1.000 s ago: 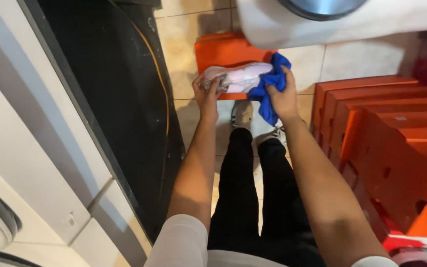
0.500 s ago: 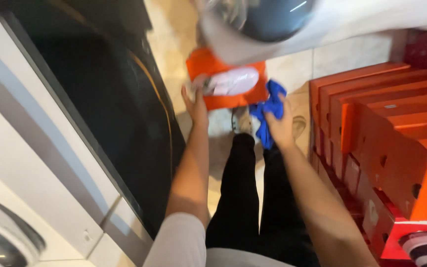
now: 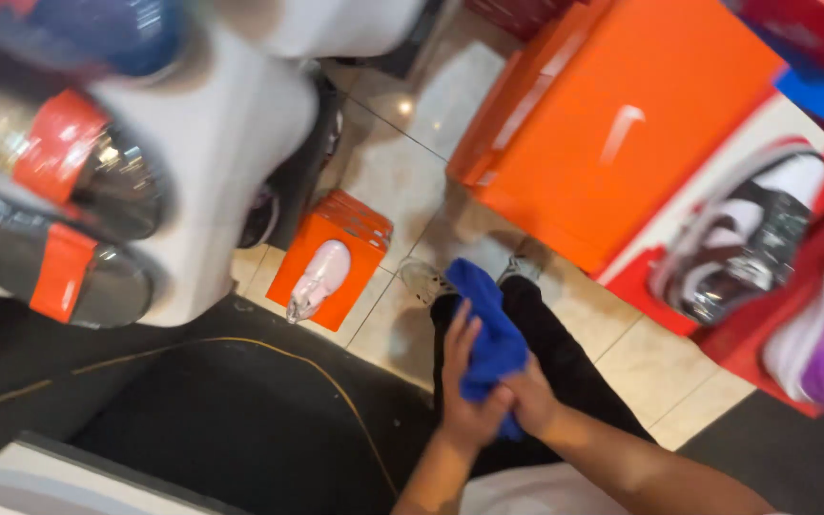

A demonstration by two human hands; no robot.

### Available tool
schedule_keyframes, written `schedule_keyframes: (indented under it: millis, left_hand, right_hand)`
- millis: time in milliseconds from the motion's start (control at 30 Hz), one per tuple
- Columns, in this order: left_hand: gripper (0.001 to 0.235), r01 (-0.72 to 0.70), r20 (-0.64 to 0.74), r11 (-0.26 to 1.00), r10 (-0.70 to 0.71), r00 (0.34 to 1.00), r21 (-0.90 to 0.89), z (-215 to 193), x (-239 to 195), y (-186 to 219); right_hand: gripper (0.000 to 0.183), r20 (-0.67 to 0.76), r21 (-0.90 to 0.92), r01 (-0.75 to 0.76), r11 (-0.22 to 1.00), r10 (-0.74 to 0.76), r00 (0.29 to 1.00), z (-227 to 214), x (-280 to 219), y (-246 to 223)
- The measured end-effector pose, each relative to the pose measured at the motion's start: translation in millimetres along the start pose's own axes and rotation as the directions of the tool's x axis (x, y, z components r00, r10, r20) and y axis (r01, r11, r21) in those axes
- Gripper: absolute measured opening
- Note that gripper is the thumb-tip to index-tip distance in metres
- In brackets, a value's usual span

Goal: Cleaning shoe boxes and shoes using a cloth

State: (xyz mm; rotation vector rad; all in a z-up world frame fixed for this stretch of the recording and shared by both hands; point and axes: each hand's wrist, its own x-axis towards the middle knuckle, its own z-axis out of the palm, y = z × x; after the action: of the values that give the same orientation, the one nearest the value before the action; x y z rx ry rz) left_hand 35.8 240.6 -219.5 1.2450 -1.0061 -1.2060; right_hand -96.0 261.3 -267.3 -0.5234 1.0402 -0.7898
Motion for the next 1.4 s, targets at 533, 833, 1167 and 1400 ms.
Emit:
schedule_keyframes:
  millis: [533,833,1167,1400]
  left_hand:
    - [0.073,0.119,0.568,0.907,-0.351,0.744,0.405,325.6,37.0,27.6]
    - [0.075,0.154,0.518,0.852,-0.437,0.735,0.501,357.4,15.4,-28.8]
    - [0.073,0.091,0.523,0.995,-0.062,0.85,-0.029,318.5,42.8,49.7]
    - [0.097,0.43,0.743,0.866,-0.108,0.66,-0.257,216.7,97.4,65.6]
  right_hand:
    - [0.044,-0.881,-0.224,0.285,0.932,-0.319,0.348,-262.9,-190.0,-218.9]
    - [0.052,-0.794,-0.006,0.207,0.978,-0.131,0.594,-324.6,-161.7,-184.7]
    - [0.065,-0.846,0.233,0.293,0.927,0.045,0.531,-260.7,-193.2,-225.6]
    - [0.042,-0.799,0.381,0.576,0.723,-0.057,0.599,-164.9,-178.7,-247.1]
